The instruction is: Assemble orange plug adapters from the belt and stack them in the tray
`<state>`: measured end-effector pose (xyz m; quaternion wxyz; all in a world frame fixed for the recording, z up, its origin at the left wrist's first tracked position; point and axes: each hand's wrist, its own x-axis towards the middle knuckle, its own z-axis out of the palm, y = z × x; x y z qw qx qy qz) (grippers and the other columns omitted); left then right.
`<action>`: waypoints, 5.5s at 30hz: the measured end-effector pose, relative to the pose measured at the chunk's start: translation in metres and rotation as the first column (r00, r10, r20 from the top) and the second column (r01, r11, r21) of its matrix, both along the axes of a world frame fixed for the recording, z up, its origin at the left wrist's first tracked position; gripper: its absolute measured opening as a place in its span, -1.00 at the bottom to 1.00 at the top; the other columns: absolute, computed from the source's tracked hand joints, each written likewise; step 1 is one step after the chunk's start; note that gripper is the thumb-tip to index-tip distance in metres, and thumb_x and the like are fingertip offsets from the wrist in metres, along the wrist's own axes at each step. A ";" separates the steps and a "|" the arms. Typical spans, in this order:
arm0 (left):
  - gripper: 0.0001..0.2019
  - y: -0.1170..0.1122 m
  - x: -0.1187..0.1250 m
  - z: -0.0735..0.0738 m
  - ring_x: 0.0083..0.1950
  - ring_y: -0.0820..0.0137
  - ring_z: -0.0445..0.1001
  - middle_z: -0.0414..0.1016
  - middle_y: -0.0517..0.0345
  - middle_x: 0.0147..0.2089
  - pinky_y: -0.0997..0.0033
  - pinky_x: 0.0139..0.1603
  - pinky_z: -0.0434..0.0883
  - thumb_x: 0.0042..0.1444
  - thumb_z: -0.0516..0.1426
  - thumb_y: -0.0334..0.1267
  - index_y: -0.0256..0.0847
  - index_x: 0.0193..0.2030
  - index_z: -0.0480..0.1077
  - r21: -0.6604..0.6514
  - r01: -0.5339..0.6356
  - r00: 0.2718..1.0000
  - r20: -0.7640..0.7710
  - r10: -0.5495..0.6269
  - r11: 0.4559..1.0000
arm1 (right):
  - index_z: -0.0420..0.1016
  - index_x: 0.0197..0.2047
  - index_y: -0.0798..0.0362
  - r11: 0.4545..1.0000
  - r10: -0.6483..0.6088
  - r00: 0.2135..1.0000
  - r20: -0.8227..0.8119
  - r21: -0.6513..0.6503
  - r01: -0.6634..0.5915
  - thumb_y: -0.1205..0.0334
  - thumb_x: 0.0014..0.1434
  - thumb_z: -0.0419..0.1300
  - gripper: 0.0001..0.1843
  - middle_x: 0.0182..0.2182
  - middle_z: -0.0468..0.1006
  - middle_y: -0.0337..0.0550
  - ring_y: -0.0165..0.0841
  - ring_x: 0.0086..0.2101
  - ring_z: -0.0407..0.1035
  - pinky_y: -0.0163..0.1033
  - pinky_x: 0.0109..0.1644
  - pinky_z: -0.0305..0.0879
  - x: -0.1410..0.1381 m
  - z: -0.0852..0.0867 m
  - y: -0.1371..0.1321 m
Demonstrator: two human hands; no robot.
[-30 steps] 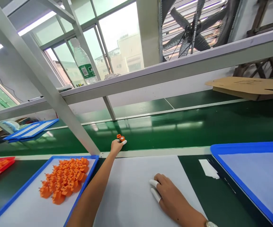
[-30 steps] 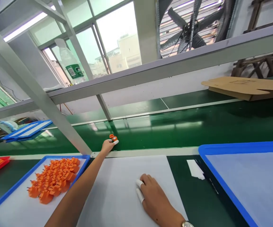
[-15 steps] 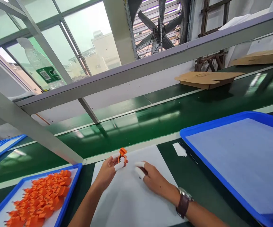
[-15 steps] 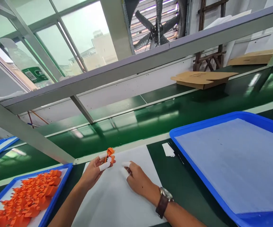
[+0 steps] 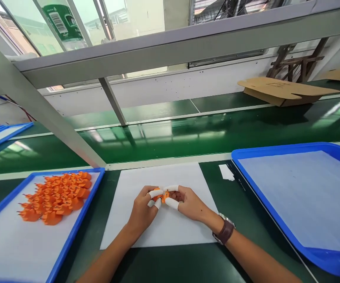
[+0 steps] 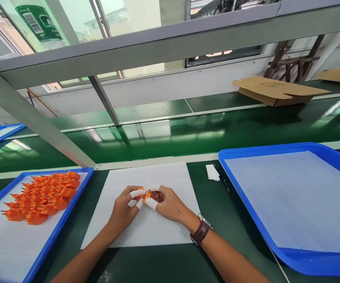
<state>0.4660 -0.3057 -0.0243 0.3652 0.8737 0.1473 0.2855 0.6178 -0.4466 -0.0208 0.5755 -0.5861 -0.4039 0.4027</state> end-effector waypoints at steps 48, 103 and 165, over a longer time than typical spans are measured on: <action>-0.65 -0.006 -0.001 -0.025 -0.07 0.31 0.59 0.48 0.02 -0.01 0.28 -0.11 0.64 0.18 0.24 -0.47 -0.14 0.09 0.36 0.198 -0.022 1.000 0.022 0.018 0.980 | 0.45 0.06 -0.11 0.995 -0.091 0.938 0.334 0.065 0.074 0.32 0.33 0.15 -0.74 -0.10 0.50 -0.13 -0.29 -0.18 0.43 -0.14 -0.13 0.46 -0.011 -0.014 0.003; -0.58 0.021 -0.016 0.014 -0.02 0.30 0.56 0.54 0.06 0.05 0.22 -0.01 0.58 0.18 0.27 -0.32 0.01 0.18 0.43 0.014 0.085 0.994 -0.076 -0.084 0.996 | 0.38 0.17 -0.04 0.978 -0.017 0.594 0.805 0.138 -0.159 0.42 0.29 0.03 -0.59 -0.09 0.55 -0.02 -0.17 -0.15 0.48 0.00 -0.08 0.51 0.013 -0.018 -0.008; -0.57 0.105 -0.223 0.080 -0.06 0.26 0.62 0.65 0.13 -0.05 0.26 0.08 0.53 0.13 0.26 -0.04 -0.08 0.12 0.50 0.041 -0.878 0.478 0.120 0.870 0.477 | 0.41 0.03 0.00 0.974 -0.084 0.407 0.910 0.161 -0.161 0.60 -0.02 -0.03 -0.42 -0.04 0.49 0.00 -0.16 -0.13 0.45 -0.04 -0.12 0.52 0.008 -0.046 -0.002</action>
